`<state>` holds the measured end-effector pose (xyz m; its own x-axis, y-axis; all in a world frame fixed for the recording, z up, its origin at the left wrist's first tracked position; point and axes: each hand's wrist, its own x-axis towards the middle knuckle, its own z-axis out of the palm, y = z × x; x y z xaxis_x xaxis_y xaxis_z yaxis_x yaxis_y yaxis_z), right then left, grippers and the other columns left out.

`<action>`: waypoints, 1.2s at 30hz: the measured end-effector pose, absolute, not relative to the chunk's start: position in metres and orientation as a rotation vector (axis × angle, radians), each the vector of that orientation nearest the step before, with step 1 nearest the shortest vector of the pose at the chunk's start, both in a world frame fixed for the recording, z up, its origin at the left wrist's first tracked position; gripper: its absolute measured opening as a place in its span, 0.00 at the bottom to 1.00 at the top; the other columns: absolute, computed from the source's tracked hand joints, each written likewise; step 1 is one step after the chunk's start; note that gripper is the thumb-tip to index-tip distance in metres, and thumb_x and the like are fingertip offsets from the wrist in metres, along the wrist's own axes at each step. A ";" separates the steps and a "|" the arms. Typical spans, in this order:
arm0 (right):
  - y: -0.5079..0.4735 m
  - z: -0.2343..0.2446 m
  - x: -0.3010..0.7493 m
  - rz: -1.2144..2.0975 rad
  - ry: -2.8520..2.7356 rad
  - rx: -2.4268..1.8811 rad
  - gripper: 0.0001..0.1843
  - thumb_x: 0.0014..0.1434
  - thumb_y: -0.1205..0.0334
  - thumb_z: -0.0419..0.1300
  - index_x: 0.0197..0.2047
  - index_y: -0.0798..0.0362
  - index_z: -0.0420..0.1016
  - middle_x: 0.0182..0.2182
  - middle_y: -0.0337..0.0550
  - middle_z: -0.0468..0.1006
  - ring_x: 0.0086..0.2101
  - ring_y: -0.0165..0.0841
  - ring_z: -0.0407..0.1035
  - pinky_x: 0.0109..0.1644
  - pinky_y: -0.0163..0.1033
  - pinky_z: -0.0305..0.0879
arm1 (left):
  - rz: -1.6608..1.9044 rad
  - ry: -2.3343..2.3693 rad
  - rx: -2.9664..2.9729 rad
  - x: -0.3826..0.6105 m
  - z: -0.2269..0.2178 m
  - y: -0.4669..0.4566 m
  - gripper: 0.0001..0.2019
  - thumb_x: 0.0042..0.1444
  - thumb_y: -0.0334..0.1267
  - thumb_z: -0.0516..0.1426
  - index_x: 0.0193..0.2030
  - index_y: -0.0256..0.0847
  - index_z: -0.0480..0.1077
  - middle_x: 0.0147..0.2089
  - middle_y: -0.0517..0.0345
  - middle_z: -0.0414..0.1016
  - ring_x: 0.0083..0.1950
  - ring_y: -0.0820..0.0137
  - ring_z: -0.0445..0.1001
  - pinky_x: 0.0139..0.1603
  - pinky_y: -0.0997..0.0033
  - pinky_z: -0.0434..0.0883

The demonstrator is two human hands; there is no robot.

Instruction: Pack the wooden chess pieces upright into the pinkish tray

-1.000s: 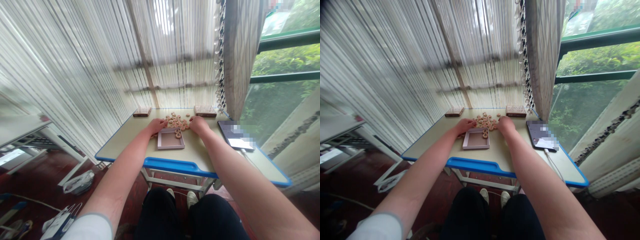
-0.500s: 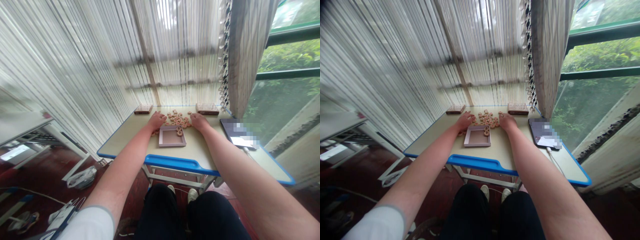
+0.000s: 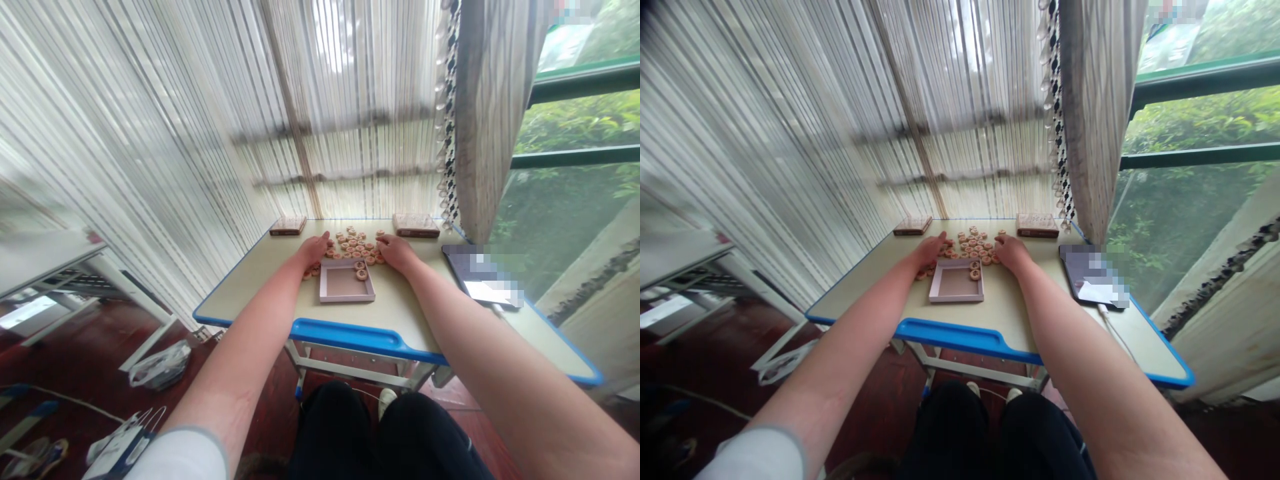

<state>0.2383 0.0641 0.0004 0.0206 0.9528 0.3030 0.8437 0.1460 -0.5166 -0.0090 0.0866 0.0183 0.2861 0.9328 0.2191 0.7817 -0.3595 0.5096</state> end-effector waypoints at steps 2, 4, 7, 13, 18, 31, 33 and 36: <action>0.065 0.000 0.239 0.252 -1.835 -1.721 0.19 0.55 0.64 0.50 0.48 0.54 0.74 0.45 0.45 0.77 0.45 0.34 0.69 0.49 0.35 0.60 | 0.742 1.532 2.203 -0.008 0.020 0.086 0.33 0.61 0.51 0.33 0.39 0.37 0.76 0.44 0.50 0.77 0.48 0.67 0.73 0.51 0.68 0.65; 0.065 -0.001 0.240 0.273 -1.815 -1.729 0.20 0.53 0.67 0.50 0.47 0.54 0.75 0.44 0.44 0.77 0.45 0.33 0.69 0.49 0.34 0.61 | 0.801 1.523 2.173 -0.007 0.021 0.084 0.32 0.61 0.51 0.35 0.37 0.37 0.76 0.41 0.50 0.78 0.45 0.67 0.74 0.48 0.68 0.67; 0.064 0.000 0.241 0.288 -1.763 -1.718 0.21 0.52 0.69 0.50 0.48 0.56 0.75 0.43 0.45 0.77 0.44 0.33 0.70 0.48 0.34 0.61 | 0.875 1.544 2.161 -0.005 0.020 0.082 0.30 0.60 0.52 0.38 0.36 0.36 0.76 0.40 0.49 0.78 0.43 0.67 0.74 0.46 0.68 0.68; 0.064 0.002 0.247 0.123 -1.588 -1.776 0.19 0.53 0.66 0.50 0.45 0.56 0.75 0.42 0.50 0.77 0.44 0.38 0.69 0.48 0.38 0.61 | 0.971 1.741 2.183 -0.013 0.017 0.089 0.20 0.58 0.45 0.46 0.36 0.36 0.76 0.38 0.47 0.78 0.42 0.65 0.74 0.44 0.67 0.68; 0.065 0.000 0.248 0.210 -1.560 -1.889 0.18 0.50 0.61 0.53 0.42 0.56 0.77 0.38 0.52 0.78 0.40 0.40 0.71 0.43 0.39 0.63 | 0.784 1.894 2.125 -0.025 0.019 0.091 0.13 0.51 0.37 0.52 0.33 0.34 0.75 0.36 0.45 0.78 0.40 0.63 0.75 0.43 0.66 0.68; 0.066 -0.001 0.244 0.155 -1.766 -1.886 0.17 0.49 0.56 0.54 0.40 0.47 0.78 0.37 0.42 0.79 0.40 0.39 0.70 0.42 0.39 0.63 | 0.695 1.509 1.882 -0.023 0.028 0.072 0.21 0.43 0.31 0.58 0.48 0.34 0.70 0.49 0.48 0.74 0.47 0.67 0.73 0.44 0.74 0.70; 0.068 -0.003 0.245 0.163 -1.746 -1.879 0.18 0.49 0.59 0.54 0.42 0.47 0.77 0.37 0.42 0.79 0.40 0.38 0.70 0.43 0.39 0.63 | 0.760 1.531 1.863 -0.020 0.024 0.073 0.20 0.43 0.33 0.60 0.46 0.34 0.71 0.47 0.48 0.75 0.46 0.66 0.73 0.44 0.72 0.70; 0.071 -0.007 0.247 0.130 -1.730 -1.844 0.18 0.50 0.61 0.52 0.43 0.47 0.77 0.38 0.43 0.79 0.40 0.38 0.70 0.43 0.39 0.63 | 0.862 1.512 1.840 -0.019 0.018 0.078 0.19 0.42 0.31 0.60 0.45 0.34 0.73 0.46 0.49 0.76 0.45 0.67 0.74 0.45 0.72 0.70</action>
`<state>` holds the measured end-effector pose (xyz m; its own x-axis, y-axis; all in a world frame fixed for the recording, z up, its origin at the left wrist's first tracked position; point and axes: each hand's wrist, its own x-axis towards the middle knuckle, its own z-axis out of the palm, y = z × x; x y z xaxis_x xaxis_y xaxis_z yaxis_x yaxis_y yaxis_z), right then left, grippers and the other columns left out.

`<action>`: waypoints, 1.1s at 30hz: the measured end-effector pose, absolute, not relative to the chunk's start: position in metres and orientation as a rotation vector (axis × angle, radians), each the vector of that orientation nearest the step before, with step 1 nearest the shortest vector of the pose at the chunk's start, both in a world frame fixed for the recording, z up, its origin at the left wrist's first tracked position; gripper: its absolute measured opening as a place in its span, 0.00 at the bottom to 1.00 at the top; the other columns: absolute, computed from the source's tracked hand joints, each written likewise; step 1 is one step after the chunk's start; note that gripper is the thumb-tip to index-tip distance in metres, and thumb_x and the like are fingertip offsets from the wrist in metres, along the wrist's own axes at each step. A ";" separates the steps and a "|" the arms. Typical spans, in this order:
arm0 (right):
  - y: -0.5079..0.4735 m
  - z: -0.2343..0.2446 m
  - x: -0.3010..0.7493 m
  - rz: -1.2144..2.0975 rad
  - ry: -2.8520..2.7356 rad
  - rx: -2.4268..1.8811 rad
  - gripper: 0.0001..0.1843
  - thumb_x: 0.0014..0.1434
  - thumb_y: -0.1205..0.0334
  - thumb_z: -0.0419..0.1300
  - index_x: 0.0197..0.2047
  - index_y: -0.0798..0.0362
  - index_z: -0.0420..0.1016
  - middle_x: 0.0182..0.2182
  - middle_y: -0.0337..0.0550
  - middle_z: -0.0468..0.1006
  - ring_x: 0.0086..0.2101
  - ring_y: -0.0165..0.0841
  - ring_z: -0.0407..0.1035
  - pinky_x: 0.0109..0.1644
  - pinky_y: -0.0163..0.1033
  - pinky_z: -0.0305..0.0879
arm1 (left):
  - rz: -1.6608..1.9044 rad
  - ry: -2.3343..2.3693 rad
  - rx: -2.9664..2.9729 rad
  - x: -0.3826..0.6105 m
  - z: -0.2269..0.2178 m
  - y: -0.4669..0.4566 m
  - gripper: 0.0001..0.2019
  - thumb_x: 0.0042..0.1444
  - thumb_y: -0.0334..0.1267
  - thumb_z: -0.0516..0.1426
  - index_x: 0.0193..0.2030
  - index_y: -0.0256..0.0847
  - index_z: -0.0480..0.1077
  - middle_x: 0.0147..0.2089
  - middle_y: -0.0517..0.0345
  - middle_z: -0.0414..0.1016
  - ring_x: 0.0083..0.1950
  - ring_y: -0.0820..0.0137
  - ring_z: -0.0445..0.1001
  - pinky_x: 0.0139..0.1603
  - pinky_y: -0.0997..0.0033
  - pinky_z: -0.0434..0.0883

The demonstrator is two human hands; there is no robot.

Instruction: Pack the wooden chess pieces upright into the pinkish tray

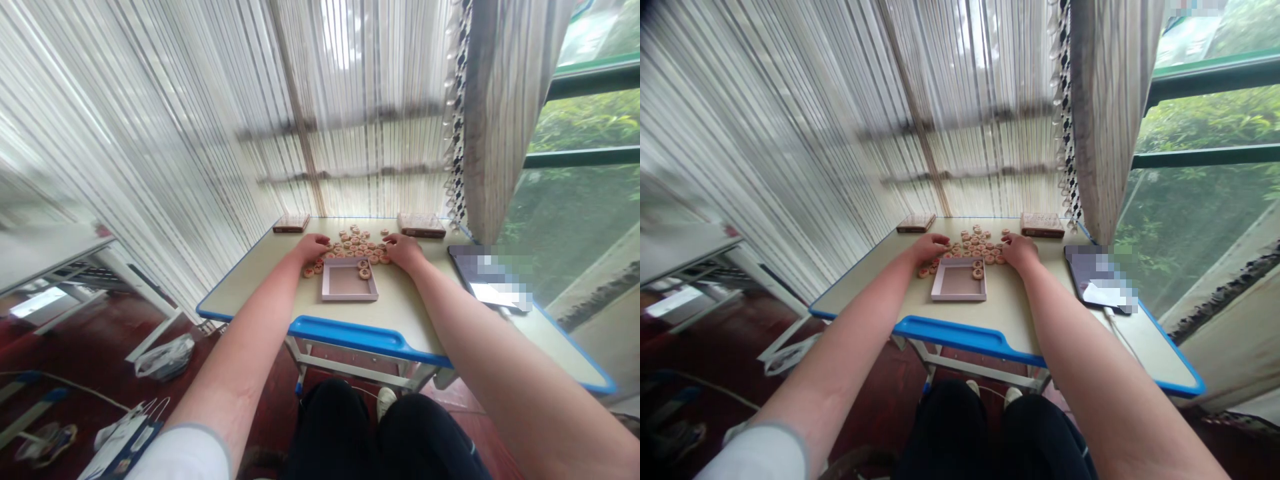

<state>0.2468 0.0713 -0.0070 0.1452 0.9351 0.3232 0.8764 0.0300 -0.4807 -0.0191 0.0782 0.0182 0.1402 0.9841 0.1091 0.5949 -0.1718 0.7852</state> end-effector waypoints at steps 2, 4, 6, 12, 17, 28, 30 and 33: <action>0.073 -0.009 0.248 0.107 -1.728 -1.830 0.18 0.51 0.62 0.52 0.43 0.47 0.77 0.38 0.44 0.79 0.41 0.38 0.70 0.43 0.39 0.63 | 0.911 1.485 1.818 -0.019 0.014 0.083 0.19 0.42 0.28 0.58 0.44 0.35 0.73 0.46 0.50 0.76 0.46 0.68 0.74 0.46 0.72 0.69; 0.074 -0.009 0.248 0.112 -1.724 -1.836 0.17 0.51 0.62 0.52 0.42 0.48 0.77 0.38 0.45 0.79 0.41 0.38 0.70 0.43 0.39 0.63 | 0.942 1.474 1.799 -0.021 0.010 0.087 0.19 0.41 0.25 0.57 0.44 0.36 0.74 0.46 0.51 0.76 0.46 0.68 0.73 0.47 0.72 0.69; 0.075 -0.009 0.249 0.132 -1.723 -1.839 0.17 0.51 0.62 0.52 0.42 0.48 0.77 0.38 0.45 0.79 0.41 0.38 0.70 0.44 0.39 0.63 | 0.958 1.466 1.808 -0.022 0.006 0.091 0.20 0.41 0.25 0.57 0.43 0.36 0.74 0.46 0.51 0.76 0.46 0.68 0.73 0.47 0.72 0.69; 0.077 -0.011 0.249 0.158 -1.723 -1.845 0.17 0.50 0.62 0.53 0.42 0.48 0.77 0.39 0.44 0.78 0.40 0.39 0.70 0.43 0.40 0.64 | 0.948 1.460 1.823 -0.025 0.001 0.097 0.18 0.41 0.28 0.59 0.42 0.36 0.74 0.44 0.51 0.77 0.43 0.69 0.74 0.45 0.71 0.70; 0.077 -0.011 0.250 0.153 -1.709 -1.826 0.17 0.50 0.63 0.53 0.43 0.49 0.76 0.40 0.45 0.78 0.42 0.39 0.70 0.44 0.40 0.63 | 0.995 1.472 1.833 -0.025 -0.001 0.100 0.17 0.39 0.32 0.62 0.40 0.34 0.74 0.40 0.49 0.77 0.41 0.67 0.74 0.44 0.68 0.70; 0.070 -0.003 0.248 0.185 -1.618 -1.798 0.20 0.51 0.69 0.50 0.45 0.55 0.75 0.40 0.49 0.78 0.42 0.37 0.70 0.45 0.37 0.63 | 1.053 1.511 1.822 -0.027 -0.004 0.103 0.16 0.38 0.33 0.63 0.38 0.33 0.75 0.38 0.50 0.78 0.39 0.68 0.75 0.43 0.70 0.70; 0.069 -0.002 0.248 0.180 -1.593 -1.819 0.20 0.51 0.69 0.50 0.45 0.56 0.75 0.40 0.50 0.78 0.42 0.38 0.70 0.45 0.37 0.63 | 1.051 1.512 1.820 -0.026 -0.003 0.102 0.17 0.38 0.31 0.63 0.39 0.33 0.74 0.39 0.49 0.78 0.39 0.68 0.75 0.42 0.71 0.70; 0.069 -0.001 0.248 0.222 -1.628 -1.818 0.18 0.50 0.66 0.53 0.44 0.55 0.76 0.39 0.48 0.78 0.41 0.37 0.71 0.45 0.36 0.63 | 1.043 1.540 1.847 -0.025 -0.002 0.101 0.16 0.39 0.29 0.61 0.39 0.33 0.75 0.39 0.50 0.78 0.39 0.69 0.75 0.43 0.72 0.70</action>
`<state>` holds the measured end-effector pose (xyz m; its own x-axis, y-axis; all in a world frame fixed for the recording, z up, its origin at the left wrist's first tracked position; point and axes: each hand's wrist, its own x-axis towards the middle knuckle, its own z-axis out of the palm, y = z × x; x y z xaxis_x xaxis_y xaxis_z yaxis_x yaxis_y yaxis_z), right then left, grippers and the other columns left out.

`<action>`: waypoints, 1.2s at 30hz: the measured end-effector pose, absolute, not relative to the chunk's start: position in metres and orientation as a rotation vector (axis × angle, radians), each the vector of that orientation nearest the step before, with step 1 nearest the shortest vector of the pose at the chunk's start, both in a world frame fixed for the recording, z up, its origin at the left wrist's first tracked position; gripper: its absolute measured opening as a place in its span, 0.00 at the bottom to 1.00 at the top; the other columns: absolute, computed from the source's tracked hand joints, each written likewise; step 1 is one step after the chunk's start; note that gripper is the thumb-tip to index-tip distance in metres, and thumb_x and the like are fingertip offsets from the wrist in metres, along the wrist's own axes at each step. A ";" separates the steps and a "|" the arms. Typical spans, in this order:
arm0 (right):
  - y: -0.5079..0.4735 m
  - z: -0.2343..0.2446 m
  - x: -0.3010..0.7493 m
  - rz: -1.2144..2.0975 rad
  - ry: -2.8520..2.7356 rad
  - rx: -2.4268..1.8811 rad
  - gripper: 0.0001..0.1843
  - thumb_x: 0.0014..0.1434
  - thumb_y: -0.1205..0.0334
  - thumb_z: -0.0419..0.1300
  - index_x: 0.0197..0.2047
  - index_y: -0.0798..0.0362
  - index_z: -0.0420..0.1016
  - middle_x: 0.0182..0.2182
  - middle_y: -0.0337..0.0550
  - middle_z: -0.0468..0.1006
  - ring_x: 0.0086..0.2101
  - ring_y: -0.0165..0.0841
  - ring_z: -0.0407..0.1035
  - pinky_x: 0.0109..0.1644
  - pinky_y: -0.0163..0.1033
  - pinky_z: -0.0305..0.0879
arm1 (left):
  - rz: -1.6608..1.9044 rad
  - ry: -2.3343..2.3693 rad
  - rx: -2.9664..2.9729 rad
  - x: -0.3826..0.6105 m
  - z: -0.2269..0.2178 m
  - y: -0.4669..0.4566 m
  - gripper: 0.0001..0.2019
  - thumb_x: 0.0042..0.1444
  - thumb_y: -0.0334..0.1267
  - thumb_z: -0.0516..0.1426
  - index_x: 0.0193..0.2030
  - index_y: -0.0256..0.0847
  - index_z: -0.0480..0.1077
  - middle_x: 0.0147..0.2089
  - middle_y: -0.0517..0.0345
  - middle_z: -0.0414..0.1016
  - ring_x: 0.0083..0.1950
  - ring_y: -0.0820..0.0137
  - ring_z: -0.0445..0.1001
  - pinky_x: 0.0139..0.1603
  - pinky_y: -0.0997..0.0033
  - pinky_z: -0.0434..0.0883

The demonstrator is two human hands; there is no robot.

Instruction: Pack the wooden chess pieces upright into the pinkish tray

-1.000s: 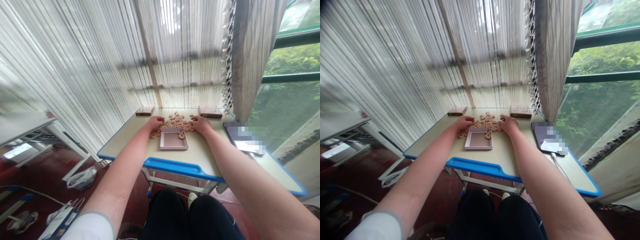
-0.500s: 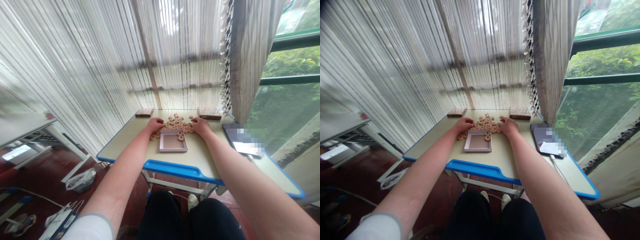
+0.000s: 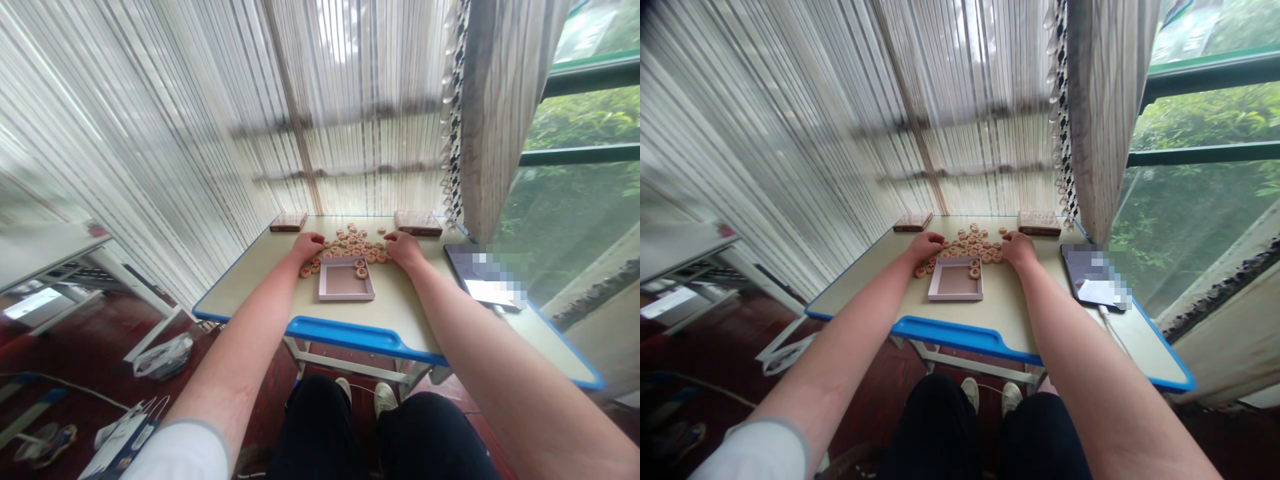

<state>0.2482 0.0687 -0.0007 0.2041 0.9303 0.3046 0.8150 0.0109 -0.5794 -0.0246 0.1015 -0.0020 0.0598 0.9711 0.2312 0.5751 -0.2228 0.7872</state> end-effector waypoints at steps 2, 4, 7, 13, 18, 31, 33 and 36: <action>0.069 -0.001 0.248 0.270 -1.682 -1.798 0.17 0.51 0.62 0.55 0.43 0.52 0.77 0.39 0.45 0.79 0.40 0.36 0.71 0.44 0.36 0.63 | 1.037 1.574 1.877 -0.025 -0.003 0.103 0.15 0.41 0.29 0.59 0.39 0.34 0.75 0.39 0.51 0.78 0.40 0.68 0.75 0.44 0.71 0.69; 0.069 0.000 0.247 0.294 -1.739 -1.789 0.16 0.50 0.57 0.57 0.41 0.50 0.78 0.38 0.43 0.79 0.39 0.35 0.71 0.43 0.35 0.64 | 1.039 1.606 1.910 -0.025 -0.004 0.106 0.14 0.42 0.30 0.57 0.39 0.35 0.75 0.39 0.51 0.78 0.41 0.67 0.74 0.45 0.71 0.69; 0.067 0.002 0.246 0.266 -1.778 -1.838 0.15 0.50 0.53 0.58 0.38 0.51 0.78 0.36 0.44 0.80 0.38 0.35 0.71 0.42 0.35 0.63 | 1.039 1.636 1.932 -0.025 -0.005 0.108 0.14 0.43 0.32 0.56 0.39 0.35 0.75 0.39 0.50 0.78 0.41 0.66 0.74 0.45 0.71 0.69; 0.068 0.007 0.250 0.270 -1.589 -1.907 0.16 0.54 0.60 0.52 0.41 0.57 0.76 0.39 0.52 0.78 0.41 0.38 0.71 0.44 0.37 0.63 | 1.034 1.680 1.951 -0.024 -0.002 0.105 0.14 0.45 0.34 0.56 0.39 0.34 0.75 0.40 0.47 0.77 0.42 0.65 0.74 0.44 0.70 0.68; 0.066 0.009 0.253 0.543 -1.639 -1.800 0.17 0.47 0.63 0.58 0.41 0.53 0.78 0.34 0.43 0.80 0.35 0.34 0.72 0.40 0.34 0.65 | 1.063 1.786 2.184 -0.020 0.008 0.094 0.14 0.47 0.33 0.55 0.41 0.35 0.74 0.42 0.48 0.76 0.44 0.64 0.73 0.49 0.68 0.66; 0.063 0.012 0.251 0.357 -1.769 -1.883 0.17 0.46 0.55 0.62 0.37 0.55 0.79 0.32 0.46 0.79 0.35 0.35 0.72 0.41 0.36 0.64 | 0.866 1.321 2.534 0.004 0.031 0.058 0.12 0.48 0.41 0.57 0.37 0.40 0.77 0.38 0.55 0.76 0.40 0.68 0.71 0.47 0.69 0.67; 0.062 0.013 0.250 0.270 -1.754 -1.860 0.18 0.46 0.52 0.62 0.37 0.56 0.78 0.31 0.47 0.79 0.35 0.37 0.71 0.41 0.37 0.64 | 0.777 1.255 2.554 0.007 0.032 0.053 0.12 0.47 0.43 0.59 0.36 0.41 0.77 0.38 0.55 0.77 0.42 0.67 0.72 0.49 0.70 0.66; 0.052 0.021 0.241 0.121 -1.773 -1.724 0.18 0.47 0.51 0.62 0.36 0.56 0.78 0.35 0.49 0.77 0.38 0.38 0.70 0.43 0.38 0.63 | 0.730 1.208 2.529 0.010 0.029 0.050 0.11 0.46 0.42 0.59 0.36 0.42 0.77 0.39 0.56 0.76 0.41 0.68 0.72 0.46 0.71 0.67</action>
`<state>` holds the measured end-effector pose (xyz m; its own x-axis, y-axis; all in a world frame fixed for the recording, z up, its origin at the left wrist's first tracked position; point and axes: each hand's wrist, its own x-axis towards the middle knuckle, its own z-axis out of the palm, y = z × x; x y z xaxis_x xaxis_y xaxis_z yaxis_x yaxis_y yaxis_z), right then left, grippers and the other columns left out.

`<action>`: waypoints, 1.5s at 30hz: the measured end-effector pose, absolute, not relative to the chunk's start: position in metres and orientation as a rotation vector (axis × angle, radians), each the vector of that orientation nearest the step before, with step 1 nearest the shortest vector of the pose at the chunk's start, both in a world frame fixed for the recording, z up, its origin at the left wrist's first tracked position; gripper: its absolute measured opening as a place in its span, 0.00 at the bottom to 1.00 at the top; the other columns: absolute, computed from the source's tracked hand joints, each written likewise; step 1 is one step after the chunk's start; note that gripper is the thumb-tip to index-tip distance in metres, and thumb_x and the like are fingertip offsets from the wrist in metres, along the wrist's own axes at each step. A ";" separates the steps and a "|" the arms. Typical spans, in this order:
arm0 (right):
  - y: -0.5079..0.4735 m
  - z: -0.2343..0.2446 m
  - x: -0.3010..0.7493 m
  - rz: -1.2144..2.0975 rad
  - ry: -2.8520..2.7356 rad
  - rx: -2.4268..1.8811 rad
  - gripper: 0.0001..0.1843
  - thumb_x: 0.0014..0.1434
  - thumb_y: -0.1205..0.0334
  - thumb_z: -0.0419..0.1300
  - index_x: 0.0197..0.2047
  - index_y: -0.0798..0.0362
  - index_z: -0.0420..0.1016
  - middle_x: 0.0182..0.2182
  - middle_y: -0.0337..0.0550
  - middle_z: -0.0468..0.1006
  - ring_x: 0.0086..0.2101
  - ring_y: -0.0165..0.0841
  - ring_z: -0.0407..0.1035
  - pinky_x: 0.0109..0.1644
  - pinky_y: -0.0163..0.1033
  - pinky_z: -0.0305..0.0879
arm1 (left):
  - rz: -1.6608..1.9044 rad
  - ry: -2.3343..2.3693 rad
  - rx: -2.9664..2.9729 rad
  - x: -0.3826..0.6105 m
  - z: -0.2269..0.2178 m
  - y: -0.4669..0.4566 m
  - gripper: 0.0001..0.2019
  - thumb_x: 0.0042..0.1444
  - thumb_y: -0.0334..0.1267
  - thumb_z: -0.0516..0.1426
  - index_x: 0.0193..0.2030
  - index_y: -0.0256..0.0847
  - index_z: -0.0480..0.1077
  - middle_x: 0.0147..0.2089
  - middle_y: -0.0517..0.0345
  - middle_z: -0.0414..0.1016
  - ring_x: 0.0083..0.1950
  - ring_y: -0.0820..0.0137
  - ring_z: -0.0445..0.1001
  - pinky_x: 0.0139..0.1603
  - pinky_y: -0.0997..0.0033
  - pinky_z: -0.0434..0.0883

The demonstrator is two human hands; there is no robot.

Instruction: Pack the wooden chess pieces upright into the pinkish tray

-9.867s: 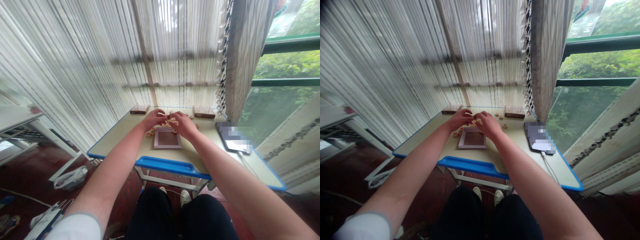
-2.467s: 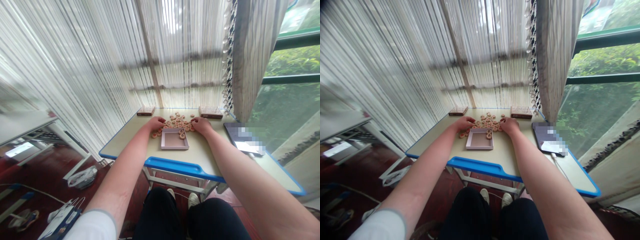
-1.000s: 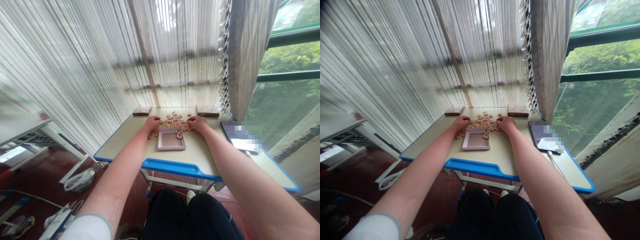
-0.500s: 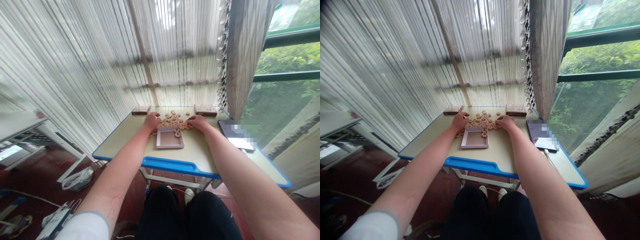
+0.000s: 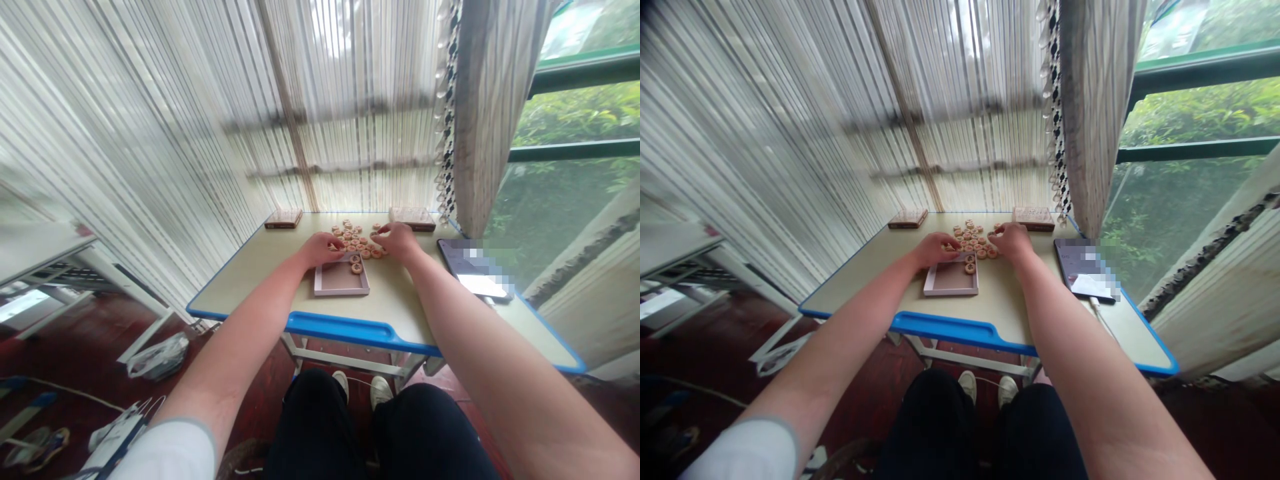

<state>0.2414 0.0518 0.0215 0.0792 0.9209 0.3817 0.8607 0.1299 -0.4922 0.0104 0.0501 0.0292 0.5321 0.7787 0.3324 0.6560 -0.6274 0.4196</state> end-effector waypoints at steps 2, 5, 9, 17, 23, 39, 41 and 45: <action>0.041 0.028 0.231 0.086 -1.888 -1.568 0.17 0.46 0.51 0.62 0.36 0.54 0.78 0.38 0.48 0.76 0.40 0.38 0.69 0.44 0.38 0.63 | 0.722 1.192 2.526 0.011 0.026 0.051 0.10 0.45 0.40 0.59 0.35 0.42 0.77 0.39 0.56 0.76 0.39 0.68 0.72 0.44 0.72 0.68; 0.026 0.034 0.216 0.100 -2.108 -1.371 0.14 0.46 0.53 0.63 0.35 0.51 0.77 0.37 0.44 0.74 0.39 0.36 0.68 0.44 0.37 0.63 | 0.712 1.186 2.506 0.012 0.024 0.053 0.09 0.45 0.38 0.59 0.34 0.42 0.78 0.39 0.57 0.75 0.38 0.69 0.72 0.43 0.73 0.68; 0.020 0.032 0.208 0.061 -2.246 -1.350 0.13 0.45 0.53 0.64 0.34 0.50 0.77 0.36 0.44 0.73 0.37 0.35 0.67 0.44 0.37 0.62 | 0.708 1.175 2.481 0.011 0.024 0.055 0.09 0.44 0.37 0.60 0.35 0.42 0.78 0.39 0.57 0.75 0.38 0.70 0.72 0.43 0.73 0.68; 0.024 0.027 0.210 0.041 -2.287 -1.424 0.13 0.46 0.50 0.62 0.32 0.49 0.77 0.34 0.43 0.73 0.36 0.35 0.67 0.41 0.37 0.62 | 0.724 1.144 2.501 0.010 0.023 0.057 0.10 0.45 0.37 0.60 0.35 0.42 0.78 0.39 0.57 0.75 0.37 0.69 0.72 0.44 0.73 0.68; 0.021 0.031 0.209 0.070 -2.260 -1.473 0.14 0.46 0.48 0.62 0.32 0.49 0.78 0.35 0.43 0.73 0.37 0.36 0.67 0.42 0.37 0.62 | 0.702 1.177 2.491 0.011 0.026 0.053 0.10 0.45 0.37 0.59 0.35 0.43 0.78 0.38 0.57 0.75 0.37 0.70 0.72 0.44 0.73 0.68; 0.016 0.037 0.213 0.063 -2.190 -1.436 0.16 0.47 0.52 0.62 0.38 0.50 0.77 0.38 0.44 0.74 0.36 0.35 0.68 0.39 0.36 0.62 | 0.726 1.153 2.532 0.012 0.025 0.053 0.08 0.45 0.39 0.59 0.33 0.42 0.78 0.35 0.57 0.75 0.33 0.72 0.71 0.39 0.74 0.68; 0.016 0.038 0.213 0.060 -2.199 -1.420 0.16 0.47 0.52 0.62 0.38 0.50 0.77 0.37 0.44 0.75 0.36 0.35 0.68 0.39 0.35 0.62 | 0.738 1.139 2.531 0.012 0.024 0.054 0.08 0.45 0.39 0.60 0.32 0.42 0.78 0.35 0.57 0.75 0.33 0.72 0.71 0.39 0.74 0.68; 0.016 0.036 0.209 0.084 -2.276 -1.413 0.13 0.47 0.53 0.62 0.37 0.47 0.78 0.37 0.42 0.75 0.36 0.34 0.68 0.39 0.35 0.61 | 0.753 1.118 2.552 0.012 0.023 0.055 0.09 0.45 0.39 0.60 0.33 0.41 0.78 0.35 0.57 0.76 0.34 0.72 0.71 0.39 0.74 0.68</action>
<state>0.2094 0.0160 0.0359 -0.3689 0.8624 0.3466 0.8344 0.4716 -0.2853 0.0118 0.0546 0.0232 0.5711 0.7398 0.3558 0.6080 -0.6724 0.4223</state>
